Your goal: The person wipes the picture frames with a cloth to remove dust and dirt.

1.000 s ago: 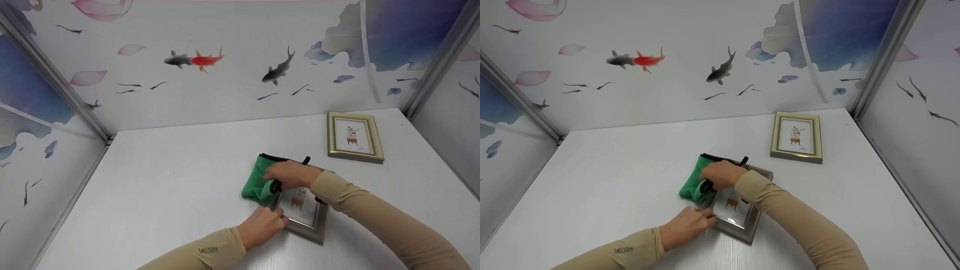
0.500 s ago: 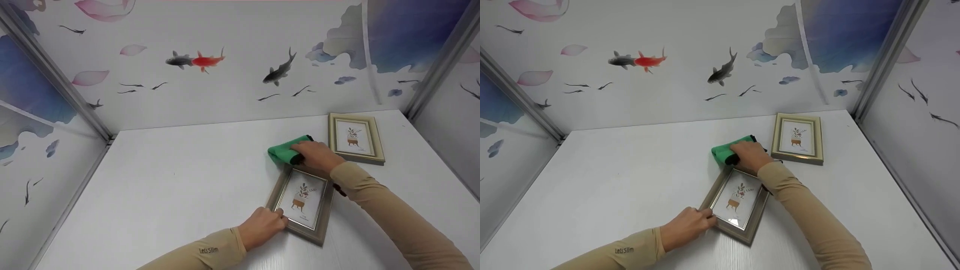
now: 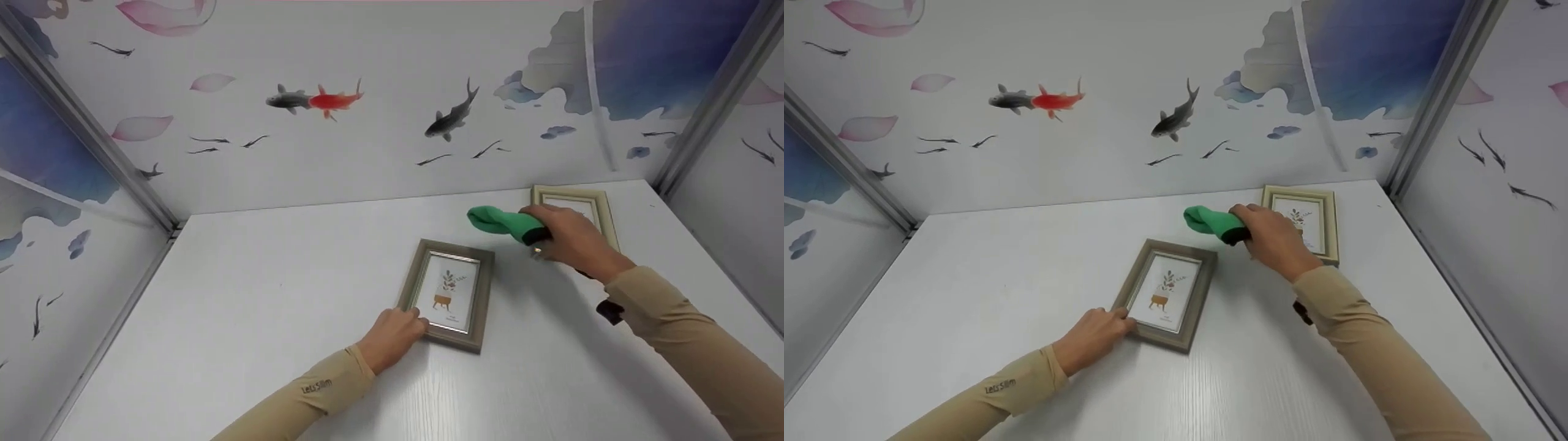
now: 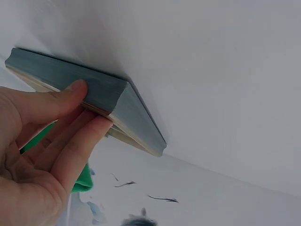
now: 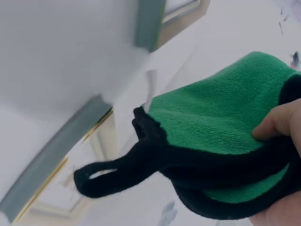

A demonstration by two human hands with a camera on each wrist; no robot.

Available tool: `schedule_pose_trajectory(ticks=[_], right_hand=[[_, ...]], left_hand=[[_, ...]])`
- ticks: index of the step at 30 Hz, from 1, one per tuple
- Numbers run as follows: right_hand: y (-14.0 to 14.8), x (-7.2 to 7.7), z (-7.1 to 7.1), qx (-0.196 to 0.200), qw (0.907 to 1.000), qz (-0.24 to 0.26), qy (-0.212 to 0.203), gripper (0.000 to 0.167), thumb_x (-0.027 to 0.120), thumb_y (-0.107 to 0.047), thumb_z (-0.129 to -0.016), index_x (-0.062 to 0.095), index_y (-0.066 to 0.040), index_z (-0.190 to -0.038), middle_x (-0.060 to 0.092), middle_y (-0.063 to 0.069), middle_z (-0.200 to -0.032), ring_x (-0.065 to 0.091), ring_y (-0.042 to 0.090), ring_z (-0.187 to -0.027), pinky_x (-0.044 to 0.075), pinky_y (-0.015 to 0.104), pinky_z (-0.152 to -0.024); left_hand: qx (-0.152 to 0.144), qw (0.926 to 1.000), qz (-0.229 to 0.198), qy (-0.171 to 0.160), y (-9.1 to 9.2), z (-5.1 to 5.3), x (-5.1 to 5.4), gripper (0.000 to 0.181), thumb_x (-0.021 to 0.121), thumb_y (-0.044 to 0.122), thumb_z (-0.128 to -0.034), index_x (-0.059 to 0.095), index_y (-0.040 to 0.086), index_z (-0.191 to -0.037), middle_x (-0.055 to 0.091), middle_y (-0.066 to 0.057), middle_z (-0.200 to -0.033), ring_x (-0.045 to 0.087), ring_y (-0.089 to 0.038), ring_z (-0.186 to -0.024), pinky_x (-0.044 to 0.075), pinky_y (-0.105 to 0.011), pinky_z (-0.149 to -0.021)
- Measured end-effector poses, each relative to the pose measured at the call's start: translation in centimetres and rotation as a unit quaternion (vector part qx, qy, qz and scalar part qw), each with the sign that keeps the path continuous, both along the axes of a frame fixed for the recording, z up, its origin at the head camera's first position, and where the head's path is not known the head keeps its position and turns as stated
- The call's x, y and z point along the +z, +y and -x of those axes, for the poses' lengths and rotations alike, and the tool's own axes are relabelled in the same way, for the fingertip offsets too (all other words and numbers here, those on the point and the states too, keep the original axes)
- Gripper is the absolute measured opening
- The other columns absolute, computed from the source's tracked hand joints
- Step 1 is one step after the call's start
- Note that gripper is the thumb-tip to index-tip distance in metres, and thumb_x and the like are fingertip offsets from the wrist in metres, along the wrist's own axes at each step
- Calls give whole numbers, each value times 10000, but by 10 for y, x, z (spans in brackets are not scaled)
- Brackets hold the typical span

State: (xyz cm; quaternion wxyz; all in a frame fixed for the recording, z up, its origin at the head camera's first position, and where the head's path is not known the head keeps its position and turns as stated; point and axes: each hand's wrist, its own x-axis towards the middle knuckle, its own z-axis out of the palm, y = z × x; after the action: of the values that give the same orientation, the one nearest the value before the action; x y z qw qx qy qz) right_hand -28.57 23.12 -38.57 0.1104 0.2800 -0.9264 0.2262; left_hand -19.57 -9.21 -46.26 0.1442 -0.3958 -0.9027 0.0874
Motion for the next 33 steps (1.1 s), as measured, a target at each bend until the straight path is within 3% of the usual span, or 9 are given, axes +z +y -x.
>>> schedule_pose_trajectory(ticks=[9,16,25,33], right_hand=[[37,12,-18,-454,9981,219,361,497,687,151,-755,576,14,-1219,629,245,-1112,593,414,-959,459,564,-806],[62,17,-28,-557,9949,355,764,491,683,184,-729,589,14,-1181,634,265,-1083,603,422,-930,470,549,-763],[91,15,-35,-809,9908,392,1009,463,667,215,-708,599,31,-1127,641,295,-1002,615,428,-846,479,557,-697],[112,14,-39,-1007,9865,523,1176,415,658,214,-720,619,37,-1093,648,286,-959,622,448,-780,480,563,-665]], left_hand=[[771,9951,-615,-82,-44,33,-1,68,734,-19,-788,717,40,-818,644,-89,-728,621,-208,-603,530,-294,-522],[1488,9832,-953,-463,-80,55,1,59,714,-49,-794,708,2,-822,654,-118,-749,619,-234,-657,541,-333,-602],[2452,9620,-946,-744,-119,77,3,72,685,27,-851,686,-42,-871,641,-145,-775,613,-254,-693,542,-352,-633],[2759,9539,-744,-916,-134,93,11,57,657,-41,-861,665,-90,-888,640,-195,-790,638,-298,-728,553,-378,-677]])
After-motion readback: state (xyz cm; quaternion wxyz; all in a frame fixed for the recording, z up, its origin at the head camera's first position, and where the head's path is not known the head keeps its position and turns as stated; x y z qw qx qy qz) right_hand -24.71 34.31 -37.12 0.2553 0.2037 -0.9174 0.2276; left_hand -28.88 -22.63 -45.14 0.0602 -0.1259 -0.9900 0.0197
